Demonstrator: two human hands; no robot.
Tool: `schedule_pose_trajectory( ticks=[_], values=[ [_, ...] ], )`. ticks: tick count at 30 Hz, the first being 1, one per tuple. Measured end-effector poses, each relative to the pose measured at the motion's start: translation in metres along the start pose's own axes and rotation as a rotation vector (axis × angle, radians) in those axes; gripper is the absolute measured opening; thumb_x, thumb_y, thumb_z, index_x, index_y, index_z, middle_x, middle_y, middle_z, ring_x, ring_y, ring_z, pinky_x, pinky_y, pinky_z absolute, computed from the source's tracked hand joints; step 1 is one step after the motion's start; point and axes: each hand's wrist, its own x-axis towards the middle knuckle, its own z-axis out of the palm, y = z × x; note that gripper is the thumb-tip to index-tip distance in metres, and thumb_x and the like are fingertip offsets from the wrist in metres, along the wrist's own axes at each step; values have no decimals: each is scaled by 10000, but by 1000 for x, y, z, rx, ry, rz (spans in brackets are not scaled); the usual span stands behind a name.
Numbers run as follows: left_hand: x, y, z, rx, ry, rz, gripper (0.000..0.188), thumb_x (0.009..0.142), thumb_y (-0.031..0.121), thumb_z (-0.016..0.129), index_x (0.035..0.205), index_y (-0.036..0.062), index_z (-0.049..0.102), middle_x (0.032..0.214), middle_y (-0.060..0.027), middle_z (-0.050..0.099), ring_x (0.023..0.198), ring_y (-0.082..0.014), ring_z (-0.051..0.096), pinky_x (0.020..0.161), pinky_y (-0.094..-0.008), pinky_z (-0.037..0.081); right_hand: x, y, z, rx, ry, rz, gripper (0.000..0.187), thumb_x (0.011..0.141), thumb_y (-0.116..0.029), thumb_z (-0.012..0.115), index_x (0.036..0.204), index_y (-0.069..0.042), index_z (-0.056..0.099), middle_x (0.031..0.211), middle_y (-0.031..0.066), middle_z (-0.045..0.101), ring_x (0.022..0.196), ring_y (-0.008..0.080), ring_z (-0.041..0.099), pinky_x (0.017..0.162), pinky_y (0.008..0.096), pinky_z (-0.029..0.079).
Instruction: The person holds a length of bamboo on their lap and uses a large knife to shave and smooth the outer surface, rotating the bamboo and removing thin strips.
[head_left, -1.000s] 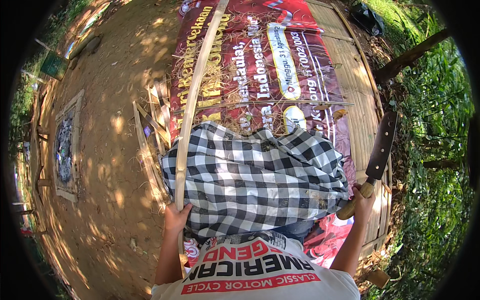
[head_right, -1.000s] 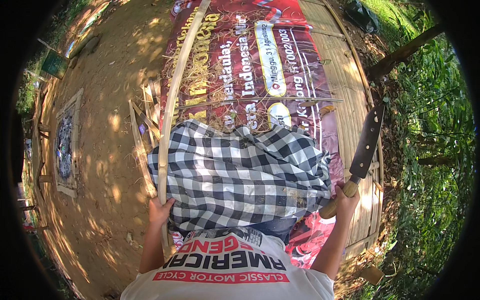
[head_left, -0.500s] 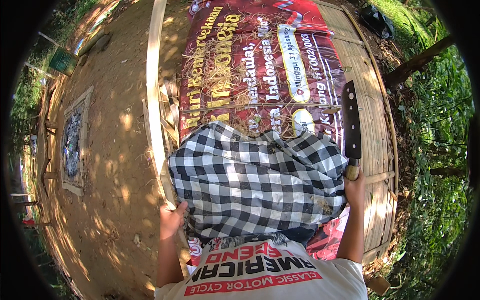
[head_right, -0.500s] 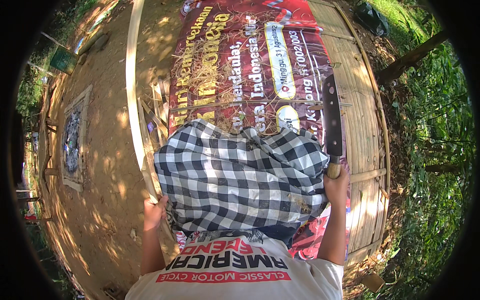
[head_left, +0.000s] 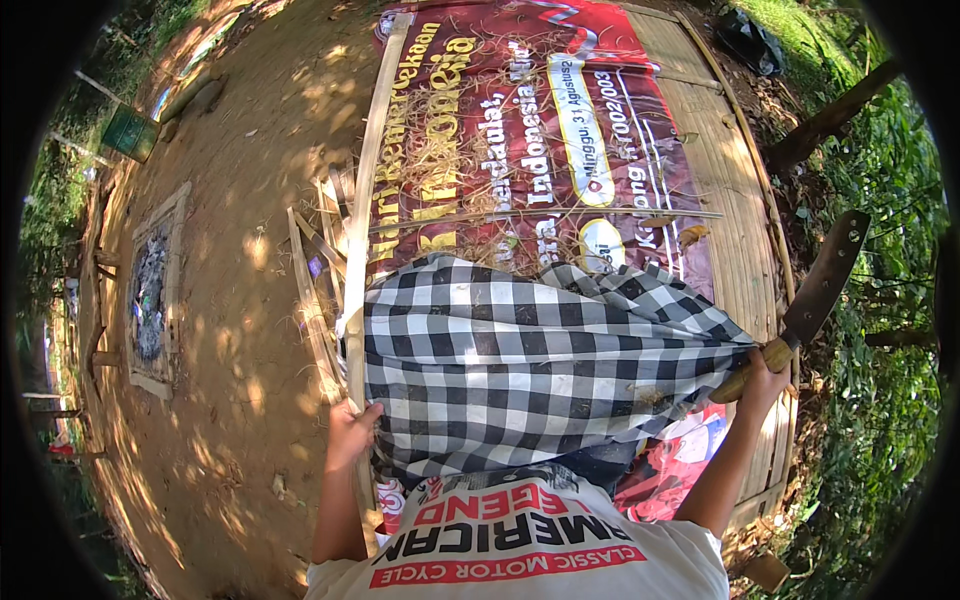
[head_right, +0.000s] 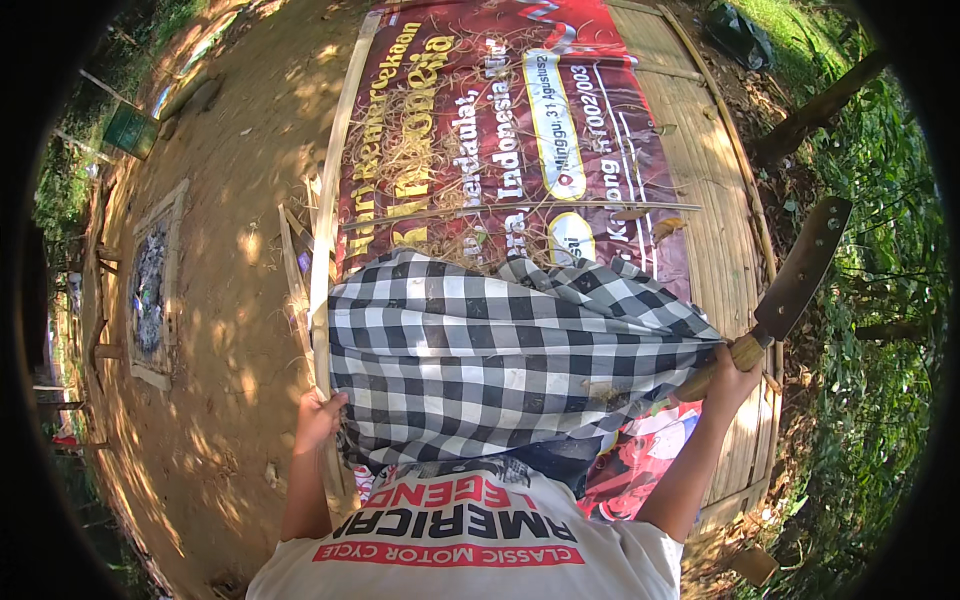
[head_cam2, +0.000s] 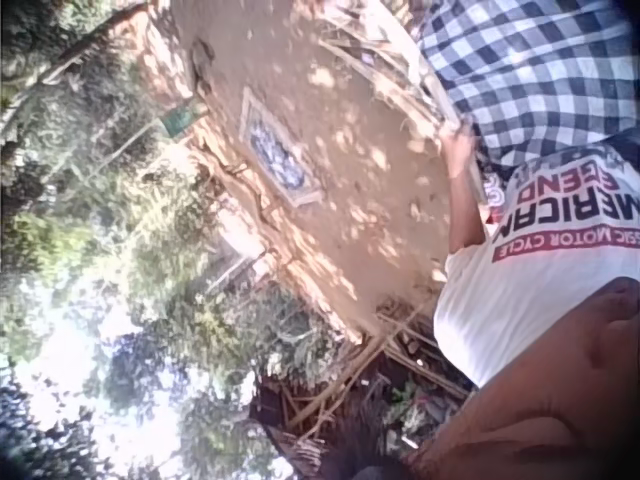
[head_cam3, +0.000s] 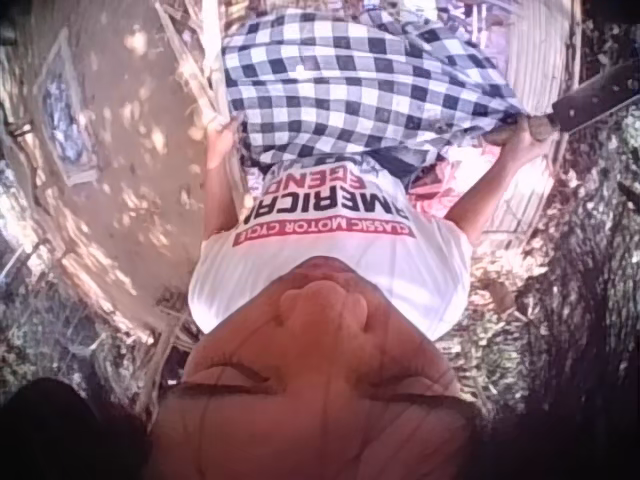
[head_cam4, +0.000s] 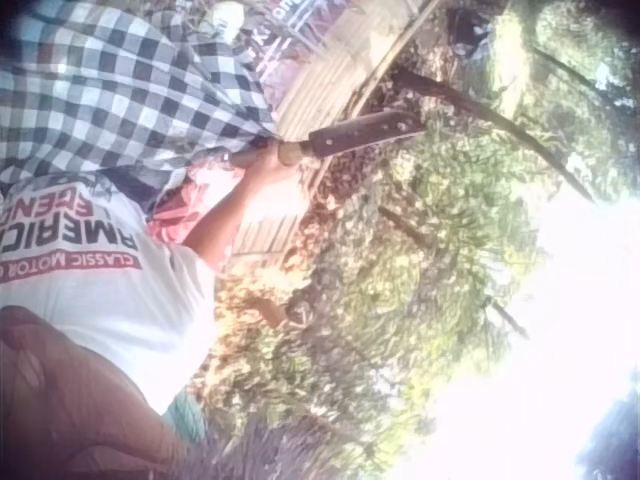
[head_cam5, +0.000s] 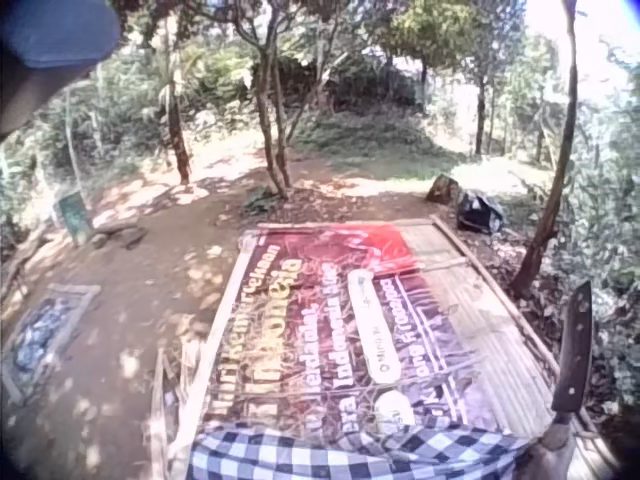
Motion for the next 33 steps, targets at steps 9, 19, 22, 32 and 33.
schedule_pose_trajectory(
  ticks=[9,19,22,32,33],
  values=[
    [-53,37,2,-204,-380,-105,206,833,-4,673,761,62,491,501,25,399,371,-62,345,358,-254,253,51,51,-10,-190,83,-119,252,709,-57,704,920,25,593,824,82,604,700,182,577,657,317,468],
    [-48,46,29,-44,-431,-174,191,868,64,673,775,51,507,533,41,425,393,-39,361,354,-214,273,60,69,9,-401,50,-103,260,728,-107,715,897,63,614,731,121,632,660,241,602,652,359,479],
    [-43,53,23,-24,-368,-158,155,870,53,660,807,24,521,538,33,428,383,-38,343,347,-212,277,18,71,-5,-384,-34,-63,202,768,-44,675,947,25,612,755,89,623,631,157,588,602,312,482],
    [-18,81,-10,-109,-276,36,154,847,60,653,793,22,515,507,28,375,356,-50,318,333,-223,255,-104,80,-20,46,-305,497,251,727,21,573,971,-19,529,805,55,550,684,161,556,628,311,463],
    [-16,81,-15,-113,-291,47,151,849,60,648,792,21,514,505,28,374,355,-50,315,333,-224,255,-104,77,-20,90,-346,510,265,718,21,577,975,-20,528,812,56,552,694,165,561,633,311,467]
  ],
)
